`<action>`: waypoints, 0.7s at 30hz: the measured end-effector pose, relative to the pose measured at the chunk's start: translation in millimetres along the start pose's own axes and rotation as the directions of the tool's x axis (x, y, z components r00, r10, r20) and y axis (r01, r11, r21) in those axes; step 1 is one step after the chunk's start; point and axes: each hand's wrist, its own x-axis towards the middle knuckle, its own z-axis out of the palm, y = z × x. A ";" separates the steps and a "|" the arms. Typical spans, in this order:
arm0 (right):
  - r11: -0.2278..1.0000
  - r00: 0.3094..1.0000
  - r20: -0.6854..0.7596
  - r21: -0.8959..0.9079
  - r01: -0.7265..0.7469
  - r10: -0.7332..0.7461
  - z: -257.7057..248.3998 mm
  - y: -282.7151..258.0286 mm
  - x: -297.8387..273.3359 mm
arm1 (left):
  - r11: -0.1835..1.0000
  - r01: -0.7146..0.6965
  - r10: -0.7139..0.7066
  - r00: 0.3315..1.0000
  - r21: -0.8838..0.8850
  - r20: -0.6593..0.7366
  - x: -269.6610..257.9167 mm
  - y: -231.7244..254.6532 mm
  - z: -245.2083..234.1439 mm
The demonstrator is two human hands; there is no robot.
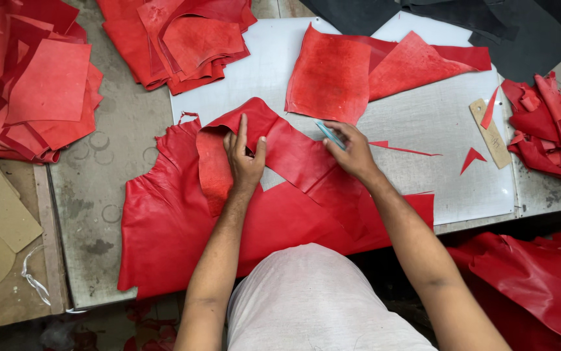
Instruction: The person cuts red leather pieces using a utility knife and a cardboard template on a workbench. They repeatedly position the template, cut along its edges, remove the cut pieces, and set them aside. Scraps are gathered and discarded, and the process continues with multiple pieces.
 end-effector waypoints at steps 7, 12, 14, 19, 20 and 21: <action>0.835 0.871 -0.140 -0.247 -0.492 0.471 5.1 -8.4 -116.2 | 0.406 0.244 -0.452 0.891 -0.881 0.039 21.8 -23.5 -33.8; 0.914 0.916 -0.085 -0.080 -0.399 0.392 13.9 10.8 -123.4 | 0.296 0.171 -0.699 0.709 -0.940 -0.091 49.2 -77.0 -71.6; 0.940 0.946 -0.111 -0.128 -0.316 0.303 -4.5 20.1 -116.9 | 0.324 0.175 -0.777 0.610 -0.930 -0.156 50.3 -100.5 -90.1; 0.919 0.960 -0.204 -0.308 -0.247 0.190 -107.8 59.5 -94.1 | 0.297 0.396 -0.905 0.408 -0.869 -0.123 -12.5 -122.8 -116.0; 0.900 0.956 -0.215 -0.345 -0.265 0.200 -122.4 70.6 -90.2 | 0.385 0.439 -0.863 0.483 -0.812 -0.148 -27.5 -120.8 -113.3; 0.878 0.953 -0.219 -0.385 -0.283 0.211 -136.0 82.3 -89.5 | 0.465 0.476 -0.820 0.549 -0.746 -0.161 -44.9 -117.8 -111.8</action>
